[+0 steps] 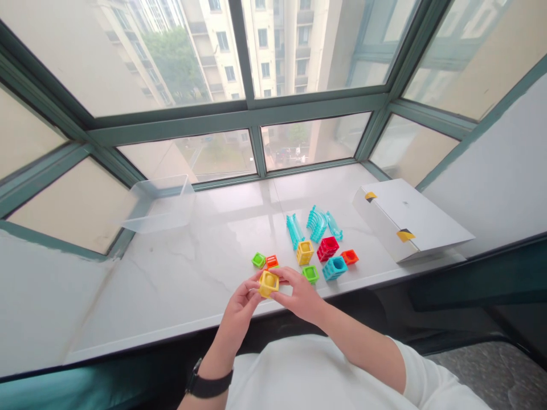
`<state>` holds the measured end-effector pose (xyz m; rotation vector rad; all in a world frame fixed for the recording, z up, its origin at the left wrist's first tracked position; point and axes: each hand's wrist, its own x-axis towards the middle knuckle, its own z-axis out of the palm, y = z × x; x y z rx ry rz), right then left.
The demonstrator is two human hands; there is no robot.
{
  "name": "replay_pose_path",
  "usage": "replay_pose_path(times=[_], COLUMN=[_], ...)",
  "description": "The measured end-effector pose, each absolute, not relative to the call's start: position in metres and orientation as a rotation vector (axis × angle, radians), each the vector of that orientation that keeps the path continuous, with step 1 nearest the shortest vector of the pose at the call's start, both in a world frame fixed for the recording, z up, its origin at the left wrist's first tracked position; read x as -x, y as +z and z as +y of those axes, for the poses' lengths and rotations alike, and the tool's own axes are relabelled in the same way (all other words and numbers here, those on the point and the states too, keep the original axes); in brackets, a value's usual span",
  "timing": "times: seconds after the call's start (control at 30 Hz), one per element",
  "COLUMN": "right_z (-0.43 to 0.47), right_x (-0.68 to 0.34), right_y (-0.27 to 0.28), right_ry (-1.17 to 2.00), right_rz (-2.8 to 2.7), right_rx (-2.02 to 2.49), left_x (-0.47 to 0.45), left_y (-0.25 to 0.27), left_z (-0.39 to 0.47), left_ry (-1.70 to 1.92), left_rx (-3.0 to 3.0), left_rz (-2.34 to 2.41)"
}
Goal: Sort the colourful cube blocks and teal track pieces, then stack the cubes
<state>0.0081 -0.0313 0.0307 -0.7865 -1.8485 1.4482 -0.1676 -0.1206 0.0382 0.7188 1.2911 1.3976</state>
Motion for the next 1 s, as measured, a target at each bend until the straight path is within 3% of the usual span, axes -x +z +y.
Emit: replay_pose_path(times=[0.27,0.63,1.0], right_z=[-0.037,-0.037,-0.033], right_x=[-0.016,-0.017,-0.030], right_y=[0.025,0.018,0.028], right_ry=[1.327,1.528,1.478], right_rz=[-1.687,-1.548,-1.758], right_rx=[0.815,0.872,0.849], left_x=[0.147,0.136,0.145], left_y=[0.031,0.039,0.042], left_z=[-0.113,-0.110,-0.117], left_ry=[1.442,1.431,1.242], left_rx=[-0.463,-0.463,-1.297], left_rz=[1.244,1.105,1.604])
